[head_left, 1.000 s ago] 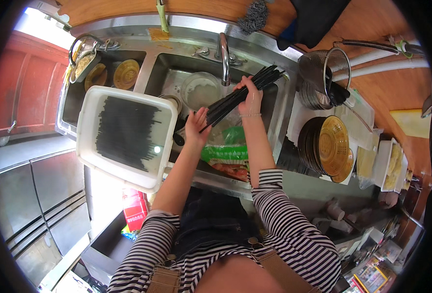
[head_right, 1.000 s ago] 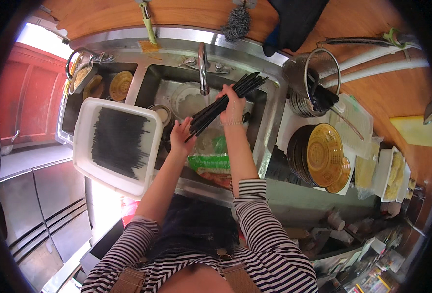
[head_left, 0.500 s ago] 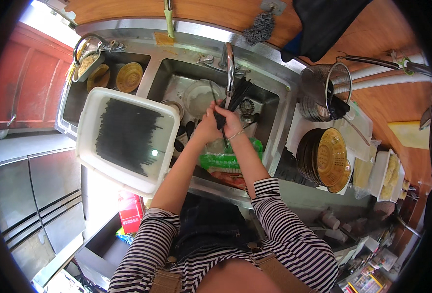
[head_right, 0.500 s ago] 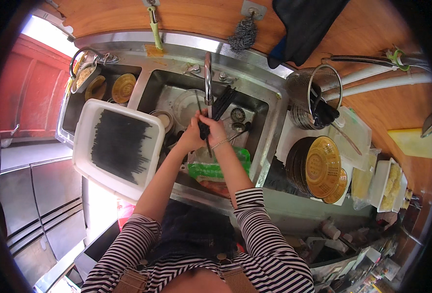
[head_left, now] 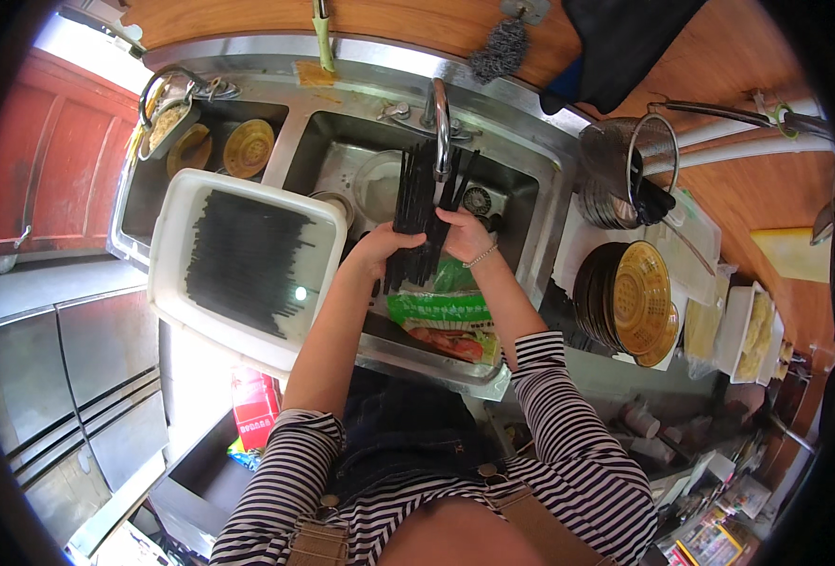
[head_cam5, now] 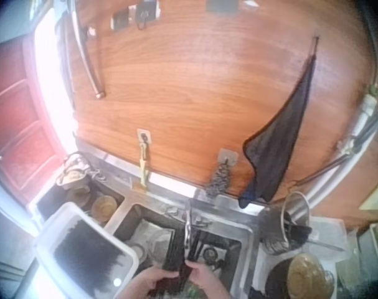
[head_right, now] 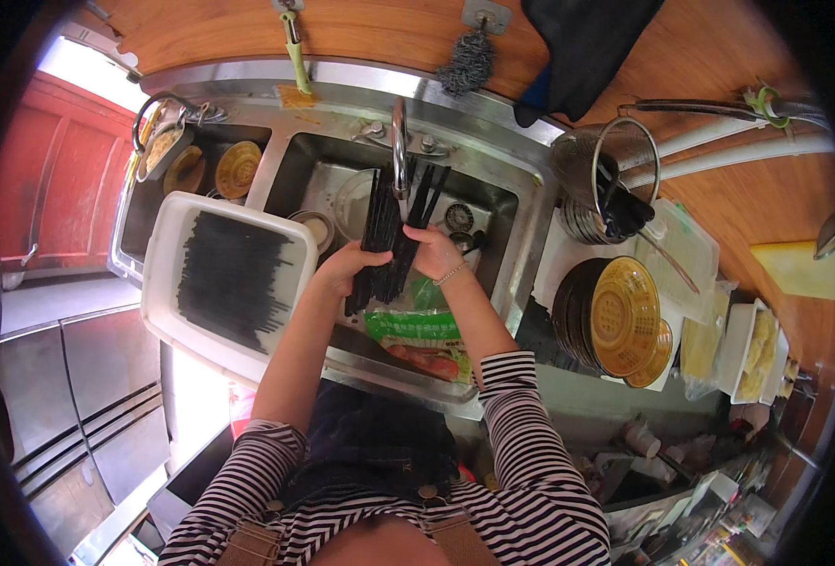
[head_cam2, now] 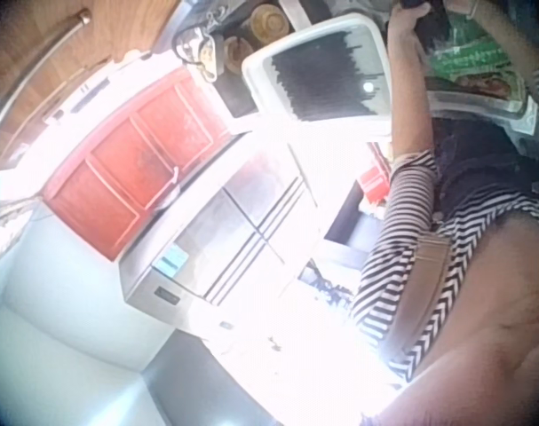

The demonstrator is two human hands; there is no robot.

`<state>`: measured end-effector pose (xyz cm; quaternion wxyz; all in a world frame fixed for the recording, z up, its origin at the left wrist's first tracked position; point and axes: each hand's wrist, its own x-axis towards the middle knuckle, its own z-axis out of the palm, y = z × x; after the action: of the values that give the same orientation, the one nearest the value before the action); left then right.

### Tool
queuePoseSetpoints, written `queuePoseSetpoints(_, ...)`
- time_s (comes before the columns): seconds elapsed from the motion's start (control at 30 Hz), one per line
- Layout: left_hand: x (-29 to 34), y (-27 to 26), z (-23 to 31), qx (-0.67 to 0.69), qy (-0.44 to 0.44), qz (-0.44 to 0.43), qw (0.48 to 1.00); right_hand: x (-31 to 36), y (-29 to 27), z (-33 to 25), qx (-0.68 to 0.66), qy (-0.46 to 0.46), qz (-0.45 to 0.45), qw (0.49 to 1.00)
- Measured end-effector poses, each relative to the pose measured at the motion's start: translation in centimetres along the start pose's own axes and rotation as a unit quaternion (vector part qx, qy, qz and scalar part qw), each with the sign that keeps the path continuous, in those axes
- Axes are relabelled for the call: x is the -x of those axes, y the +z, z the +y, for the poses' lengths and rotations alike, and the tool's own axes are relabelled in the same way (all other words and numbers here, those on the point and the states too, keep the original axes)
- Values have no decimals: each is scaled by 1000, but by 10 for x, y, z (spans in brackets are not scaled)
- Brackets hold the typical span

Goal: The person washes black chopsticks under running water at a kitchen sink, rinses them, and places them into a white plastic container. The person also rinses a clear plastic lid and sets it aside on the counter.

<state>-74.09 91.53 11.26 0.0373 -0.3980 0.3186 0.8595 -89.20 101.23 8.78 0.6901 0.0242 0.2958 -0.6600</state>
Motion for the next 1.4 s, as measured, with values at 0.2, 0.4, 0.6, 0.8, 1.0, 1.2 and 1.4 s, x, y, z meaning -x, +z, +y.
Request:
queuePoseSetpoints(0.2,-7,-12,2,-252,4,-2,968,-4,5,14,-19,-63,-93,994)
queuePoseSetpoints(0.4,-37,-6,41,-697,107,53,707,-50,-7,24,-85,-100,89,987)
queuePoseSetpoints(0.6,-83,-15,134,-729,299,361,499,-78,12,21,33,-216,269,938)
queuePoseSetpoints(0.8,-108,-29,188,-820,346,205,407,-63,24,16,-10,-194,278,941)
queuePoseSetpoints(1.0,-120,0,190,-882,199,169,393,-50,8,6,-34,-150,254,955)
queuePoseSetpoints(1.2,-123,-21,192,-909,334,77,237,-27,23,-3,-21,-146,224,963)
queuePoseSetpoints(1.4,-115,-19,149,-652,421,384,500,-3,55,0,33,-256,227,939)
